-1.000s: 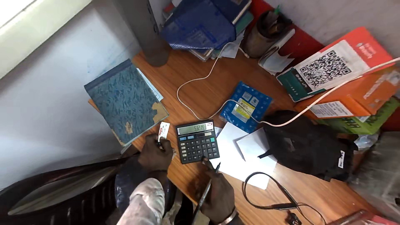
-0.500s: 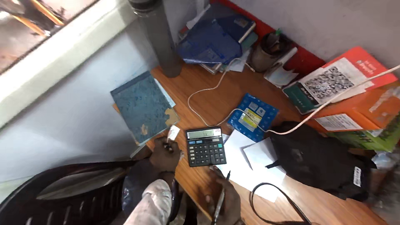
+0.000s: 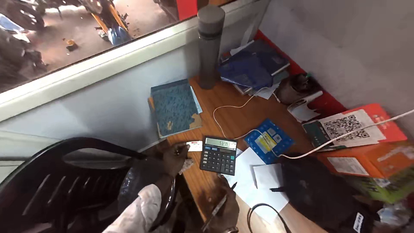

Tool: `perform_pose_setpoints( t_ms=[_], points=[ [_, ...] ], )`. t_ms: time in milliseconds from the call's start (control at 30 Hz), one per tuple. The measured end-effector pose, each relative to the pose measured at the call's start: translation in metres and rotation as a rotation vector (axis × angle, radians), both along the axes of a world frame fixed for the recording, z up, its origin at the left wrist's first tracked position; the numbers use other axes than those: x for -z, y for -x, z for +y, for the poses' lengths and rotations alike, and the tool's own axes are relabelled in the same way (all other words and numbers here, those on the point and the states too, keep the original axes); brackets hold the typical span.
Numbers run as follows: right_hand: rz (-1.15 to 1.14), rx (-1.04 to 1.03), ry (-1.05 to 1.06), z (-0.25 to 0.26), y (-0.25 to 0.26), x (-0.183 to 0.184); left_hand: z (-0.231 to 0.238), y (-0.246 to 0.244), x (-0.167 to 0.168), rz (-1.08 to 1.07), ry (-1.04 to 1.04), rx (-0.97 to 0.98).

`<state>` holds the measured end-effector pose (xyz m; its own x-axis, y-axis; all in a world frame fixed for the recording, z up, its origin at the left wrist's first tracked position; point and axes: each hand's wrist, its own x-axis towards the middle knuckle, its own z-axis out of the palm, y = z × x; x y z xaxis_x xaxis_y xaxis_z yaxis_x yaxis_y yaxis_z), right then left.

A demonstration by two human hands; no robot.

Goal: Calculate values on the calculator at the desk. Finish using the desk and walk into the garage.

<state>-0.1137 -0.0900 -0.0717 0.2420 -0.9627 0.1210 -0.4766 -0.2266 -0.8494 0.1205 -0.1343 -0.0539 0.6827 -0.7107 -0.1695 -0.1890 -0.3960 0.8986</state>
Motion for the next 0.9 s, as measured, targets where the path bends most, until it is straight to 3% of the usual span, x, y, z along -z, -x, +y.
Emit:
perform_pose_setpoints(
  t_ms=[400, 900],
  points=[
    [0.162, 0.0, -0.014, -0.001, -0.004, -0.007, 0.004, -0.002, 0.005, -0.043, 0.034, 0.023],
    [0.129, -0.011, -0.029, -0.002, -0.005, -0.008, 0.006, -0.005, 0.006, -0.052, -0.011, 0.019]
  ],
)
